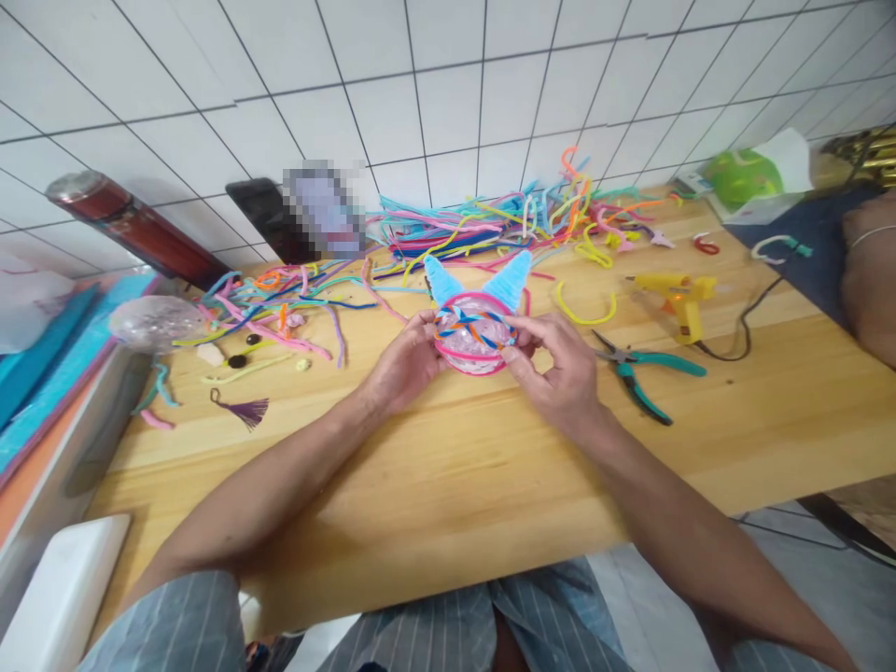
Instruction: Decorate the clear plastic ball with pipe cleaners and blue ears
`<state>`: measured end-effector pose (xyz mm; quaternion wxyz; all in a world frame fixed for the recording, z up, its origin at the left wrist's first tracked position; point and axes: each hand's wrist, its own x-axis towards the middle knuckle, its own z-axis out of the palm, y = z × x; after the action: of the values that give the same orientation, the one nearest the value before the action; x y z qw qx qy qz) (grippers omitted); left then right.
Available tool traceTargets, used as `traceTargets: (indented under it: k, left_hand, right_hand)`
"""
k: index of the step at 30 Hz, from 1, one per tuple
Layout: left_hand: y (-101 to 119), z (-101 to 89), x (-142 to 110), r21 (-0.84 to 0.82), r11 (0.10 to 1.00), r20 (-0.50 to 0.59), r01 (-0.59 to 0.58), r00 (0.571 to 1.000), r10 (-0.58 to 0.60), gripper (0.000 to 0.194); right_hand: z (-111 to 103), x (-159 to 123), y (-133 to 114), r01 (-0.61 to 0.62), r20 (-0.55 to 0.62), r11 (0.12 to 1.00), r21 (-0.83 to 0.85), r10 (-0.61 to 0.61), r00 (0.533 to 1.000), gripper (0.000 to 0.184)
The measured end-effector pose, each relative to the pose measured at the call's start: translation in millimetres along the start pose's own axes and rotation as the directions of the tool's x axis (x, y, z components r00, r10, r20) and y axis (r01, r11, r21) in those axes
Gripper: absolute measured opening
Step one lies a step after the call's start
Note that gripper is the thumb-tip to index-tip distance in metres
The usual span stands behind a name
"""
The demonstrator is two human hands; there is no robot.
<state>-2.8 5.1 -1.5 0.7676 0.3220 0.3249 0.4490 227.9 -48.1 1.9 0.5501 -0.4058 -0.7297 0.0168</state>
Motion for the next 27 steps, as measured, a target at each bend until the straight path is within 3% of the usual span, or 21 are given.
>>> traceTargets:
  k: [21,27]
  left_hand:
    - [-0.1,0.8,-0.7,-0.002,1.000,0.005,0.002,1.000,-0.002,0.042]
    - [2.1,3.1,-1.6,-0.018,1.000,-0.015,0.009,1.000,-0.009,0.048]
  right_hand:
    - [0.3,-2.1,1.7,-0.074,0.017,0.997,0.021,0.073,0.997,0.027]
    - [2.1,-2.7,3.2,-0.078,-0.010,0.996,0.034,0.078,0.997,0.026]
